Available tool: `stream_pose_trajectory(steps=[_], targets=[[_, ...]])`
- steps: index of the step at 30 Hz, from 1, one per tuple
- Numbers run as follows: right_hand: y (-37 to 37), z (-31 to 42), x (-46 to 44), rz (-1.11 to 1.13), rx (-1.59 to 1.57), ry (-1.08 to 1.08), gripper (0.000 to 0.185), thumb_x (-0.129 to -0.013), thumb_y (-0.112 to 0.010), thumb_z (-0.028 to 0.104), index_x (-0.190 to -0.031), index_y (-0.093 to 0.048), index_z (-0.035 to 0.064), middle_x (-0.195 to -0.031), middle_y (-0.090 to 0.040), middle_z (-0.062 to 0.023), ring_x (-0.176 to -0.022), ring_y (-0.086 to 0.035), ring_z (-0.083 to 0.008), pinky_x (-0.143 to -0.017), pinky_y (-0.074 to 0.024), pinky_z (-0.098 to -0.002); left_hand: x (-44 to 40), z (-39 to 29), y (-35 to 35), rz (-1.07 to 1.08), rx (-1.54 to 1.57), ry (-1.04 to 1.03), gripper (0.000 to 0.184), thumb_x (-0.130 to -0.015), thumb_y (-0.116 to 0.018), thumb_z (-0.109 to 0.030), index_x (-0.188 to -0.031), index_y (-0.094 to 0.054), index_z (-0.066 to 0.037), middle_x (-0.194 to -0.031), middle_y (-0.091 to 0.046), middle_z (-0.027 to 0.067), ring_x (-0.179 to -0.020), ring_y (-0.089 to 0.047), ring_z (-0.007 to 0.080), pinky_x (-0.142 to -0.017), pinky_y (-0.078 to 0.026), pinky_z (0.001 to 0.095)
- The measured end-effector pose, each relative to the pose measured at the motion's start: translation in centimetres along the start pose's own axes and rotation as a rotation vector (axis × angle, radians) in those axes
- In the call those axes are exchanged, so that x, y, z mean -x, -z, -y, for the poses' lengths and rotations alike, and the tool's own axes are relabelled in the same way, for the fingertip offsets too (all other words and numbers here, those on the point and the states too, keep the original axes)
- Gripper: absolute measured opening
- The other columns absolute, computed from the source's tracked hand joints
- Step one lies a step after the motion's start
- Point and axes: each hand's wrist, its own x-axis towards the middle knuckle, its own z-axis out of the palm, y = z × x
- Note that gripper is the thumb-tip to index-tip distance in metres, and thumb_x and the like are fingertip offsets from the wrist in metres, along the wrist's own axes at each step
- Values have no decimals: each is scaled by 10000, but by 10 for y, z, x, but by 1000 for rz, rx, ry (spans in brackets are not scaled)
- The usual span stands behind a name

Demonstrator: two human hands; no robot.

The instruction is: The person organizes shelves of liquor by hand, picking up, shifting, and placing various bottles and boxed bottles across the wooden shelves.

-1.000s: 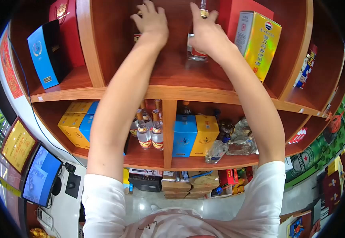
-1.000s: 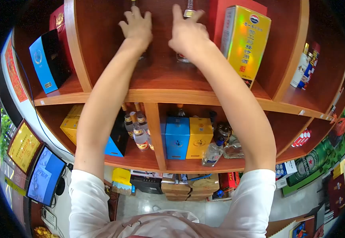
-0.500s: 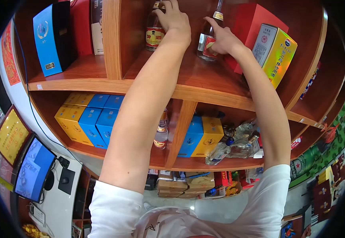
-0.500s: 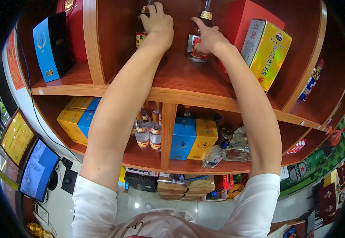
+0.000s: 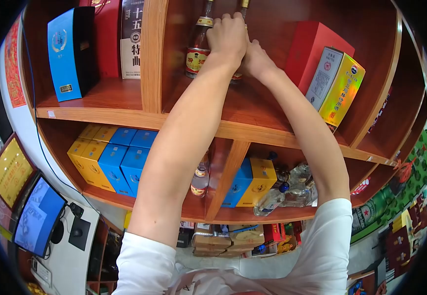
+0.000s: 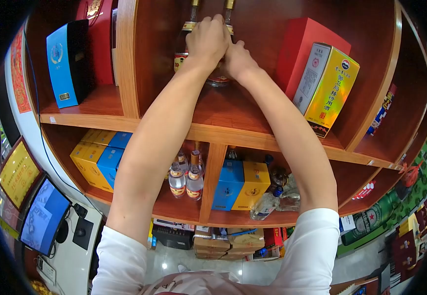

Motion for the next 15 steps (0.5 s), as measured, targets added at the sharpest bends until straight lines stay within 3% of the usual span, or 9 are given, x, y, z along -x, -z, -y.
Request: stream_pose_trajectory(steps=[5,6,8,10,13,15], targets=[[-18,-12,-7,75,-158,73,442,-864,-735,227,-1237,-641,9,-1145,-711,-257,-1133,-663,-421,-952,-536,-469,-1,0,-4,57,22,80,243,-947,-646,-253,-1091,-656,-58,-1083,-696,161,-1039,-698,376,-827,-567,522],[-20,-14,-6,84,-169,55,462,-860,-738,220,-1260,-632,14,-1160,-706,-259,-1146,-657,-422,-955,-535,-470,-1,-1,-2,79,16,97,259,-937,-666,-267,-1094,-657,-61,-1088,-697,156,-1040,-698,375,-838,-565,521],[-20,-19,-3,76,-190,53,617,-858,-736,213,-1385,-475,29,-1169,-693,-280,-1147,-651,-441,-962,-536,-485,2,-1,0,113,11,120,289,-913,-707,-286,-1098,-662,-70,-1096,-700,144,-1043,-699,371,-858,-560,519],[-18,-24,3,42,-208,87,929,-861,-727,213,-1591,-176,49,-1159,-676,-319,-1126,-650,-475,-969,-540,-515,4,1,3,135,16,133,316,-884,-747,-296,-1100,-671,-80,-1100,-705,130,-1049,-699,368,-879,-554,518],[40,1,26,-89,32,97,675,-854,-728,171,-1454,-455,25,-1128,-698,-280,-1115,-664,-446,-948,-542,-504,5,-3,19,301,-48,104,303,-892,-740,-217,-1164,-689,-95,-1134,-723,153,-1068,-712,348,-868,-578,486],[71,-5,48,-436,-30,311,528,-842,-754,205,-1320,-593,48,-1085,-719,-227,-1059,-695,-410,-928,-548,-474,7,-9,16,288,-67,123,289,-864,-767,-203,-1128,-709,-100,-1082,-749,134,-1039,-728,333,-846,-589,455]])
